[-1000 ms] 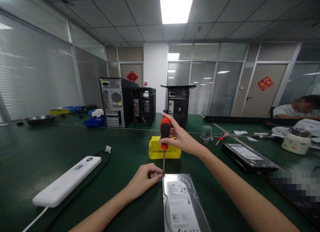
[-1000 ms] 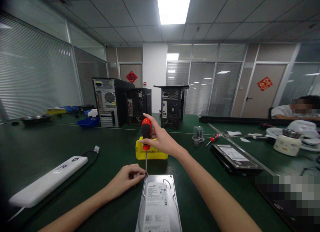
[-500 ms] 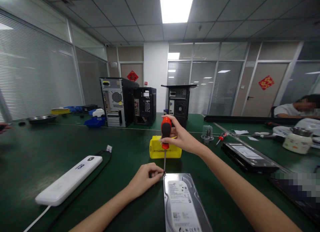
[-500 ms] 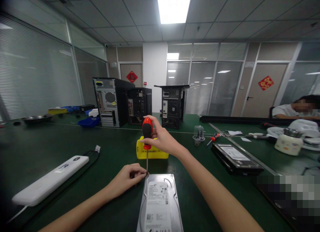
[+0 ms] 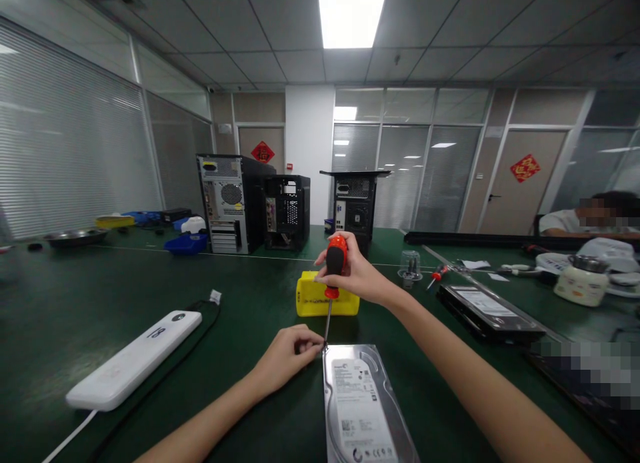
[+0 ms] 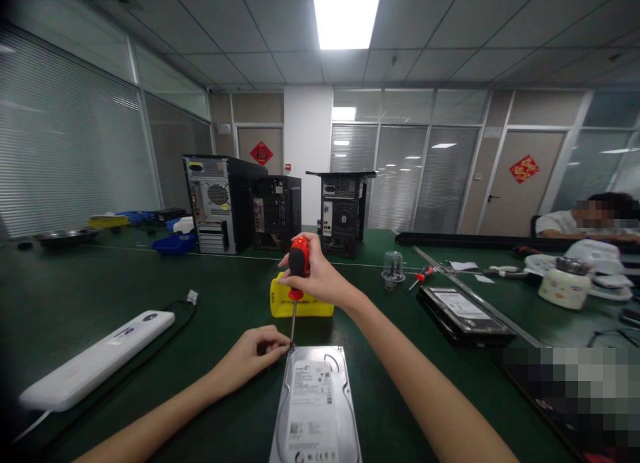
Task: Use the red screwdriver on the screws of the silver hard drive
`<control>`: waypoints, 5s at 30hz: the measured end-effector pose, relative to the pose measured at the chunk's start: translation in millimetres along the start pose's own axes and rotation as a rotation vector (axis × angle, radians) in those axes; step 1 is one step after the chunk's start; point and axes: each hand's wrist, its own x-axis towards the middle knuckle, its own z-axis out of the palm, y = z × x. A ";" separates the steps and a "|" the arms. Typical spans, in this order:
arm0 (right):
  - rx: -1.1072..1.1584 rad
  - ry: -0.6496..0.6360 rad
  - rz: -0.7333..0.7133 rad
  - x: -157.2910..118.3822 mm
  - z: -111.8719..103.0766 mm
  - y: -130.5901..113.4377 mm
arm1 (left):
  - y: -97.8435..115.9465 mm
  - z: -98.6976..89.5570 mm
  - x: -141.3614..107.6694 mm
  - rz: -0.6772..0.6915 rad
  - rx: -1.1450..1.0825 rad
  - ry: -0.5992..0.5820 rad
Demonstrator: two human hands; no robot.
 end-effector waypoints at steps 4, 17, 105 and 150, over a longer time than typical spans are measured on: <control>-0.022 0.040 0.014 -1.0 2.5 2.7 | -0.8 0.1 -1.6 -0.001 0.001 0.003; 0.138 0.116 -0.086 1.1 4.9 -4.8 | -4.6 1.6 -1.8 -0.001 0.028 -0.016; -0.864 -0.092 -0.076 10.5 -18.1 -58.2 | 12.7 -23.9 -12.3 -0.155 -0.080 -0.266; -0.761 -0.187 -0.096 9.2 -17.7 -60.8 | 6.6 -22.6 -9.9 -0.141 -0.082 -0.294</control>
